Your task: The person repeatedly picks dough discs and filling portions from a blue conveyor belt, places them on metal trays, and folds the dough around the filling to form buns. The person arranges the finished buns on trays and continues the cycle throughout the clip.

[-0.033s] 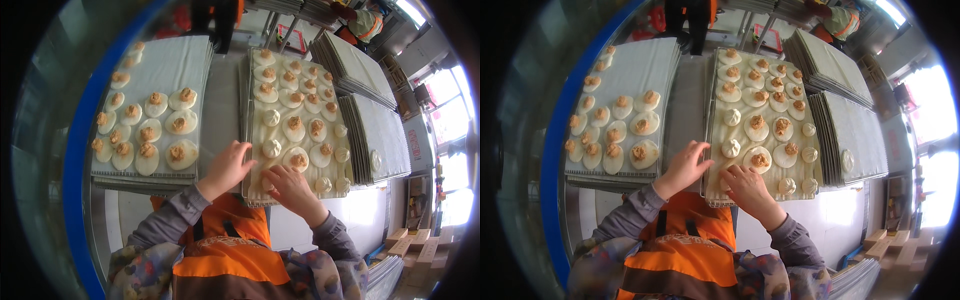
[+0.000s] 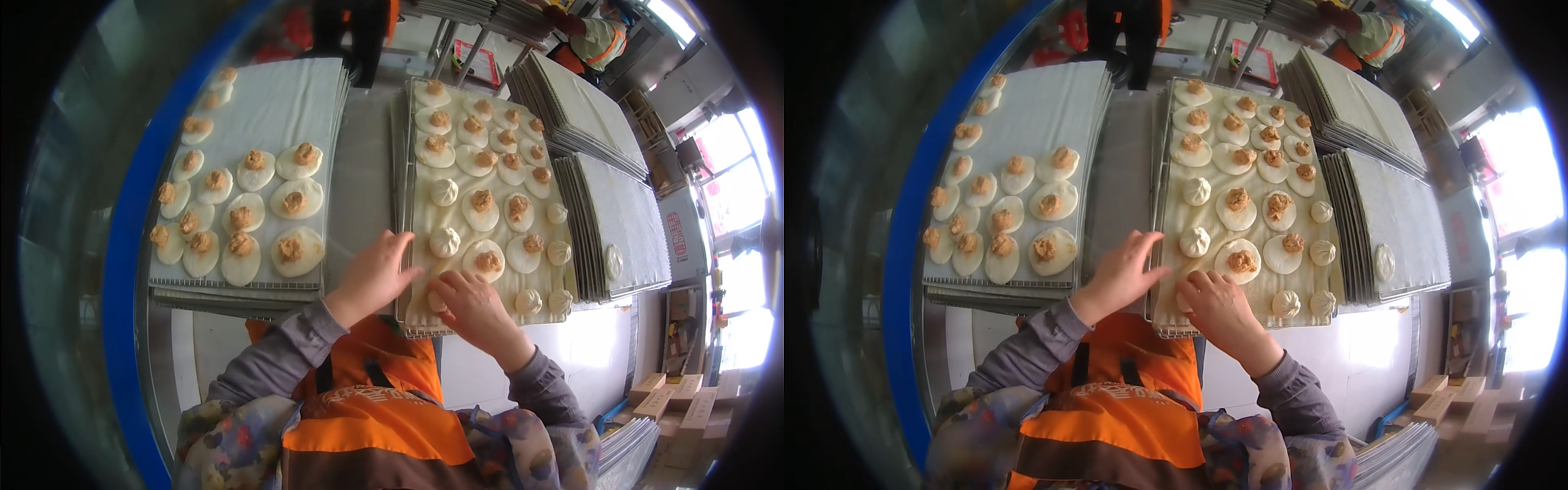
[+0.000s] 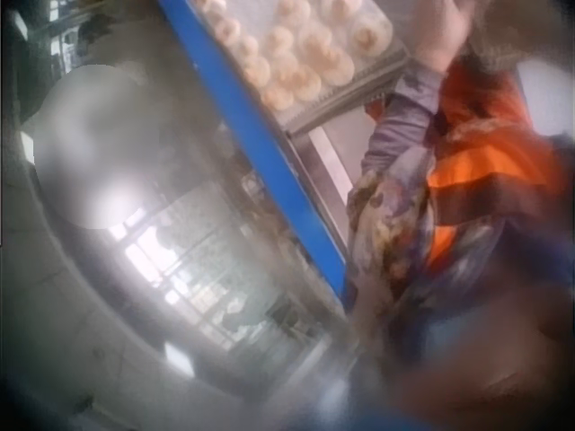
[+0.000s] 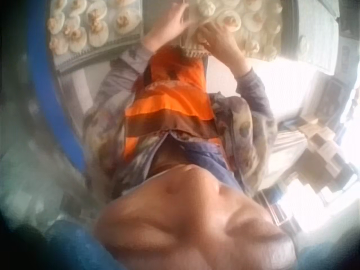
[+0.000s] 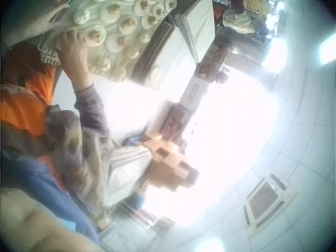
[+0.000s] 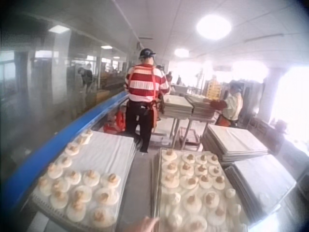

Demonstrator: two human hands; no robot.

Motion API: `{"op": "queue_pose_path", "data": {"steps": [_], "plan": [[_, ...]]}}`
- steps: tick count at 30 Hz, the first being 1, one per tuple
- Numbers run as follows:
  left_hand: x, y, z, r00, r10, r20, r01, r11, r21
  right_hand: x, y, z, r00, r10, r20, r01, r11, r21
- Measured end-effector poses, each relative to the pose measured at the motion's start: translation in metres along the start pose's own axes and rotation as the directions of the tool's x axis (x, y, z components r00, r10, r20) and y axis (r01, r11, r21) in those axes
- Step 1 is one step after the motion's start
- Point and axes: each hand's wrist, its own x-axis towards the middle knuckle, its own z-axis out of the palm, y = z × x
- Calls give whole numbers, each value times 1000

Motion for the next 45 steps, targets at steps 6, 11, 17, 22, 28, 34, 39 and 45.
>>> {"op": "queue_pose_path", "data": {"steps": [6,11,17,22,28,34,39,45], "plan": [[-5,-5,15,996,-51,-72,48,997,-54,-4,-16,5,988,8,-152,19,985,172],[-17,-10,14,980,7,-199,-50,977,-208,8,-20,10,991,21,-133,-3,991,132],[-53,9,12,984,1,-181,-38,979,-202,40,26,-7,922,135,-364,-144,990,2],[-61,10,14,995,-51,-81,32,977,-211,60,36,8,958,80,-277,-52,993,107],[-63,7,12,997,12,-71,-27,975,-219,66,27,12,966,104,-238,-60,981,185],[-68,11,10,998,-67,-15,61,963,-261,97,73,-20,876,183,-446,-161,983,88],[-72,9,7,998,-29,-64,12,968,-251,134,103,-3,968,95,-230,-71,991,110],[-79,12,0,995,-103,-13,93,938,-334,147,98,5,947,77,-313,-5,974,226]]}}
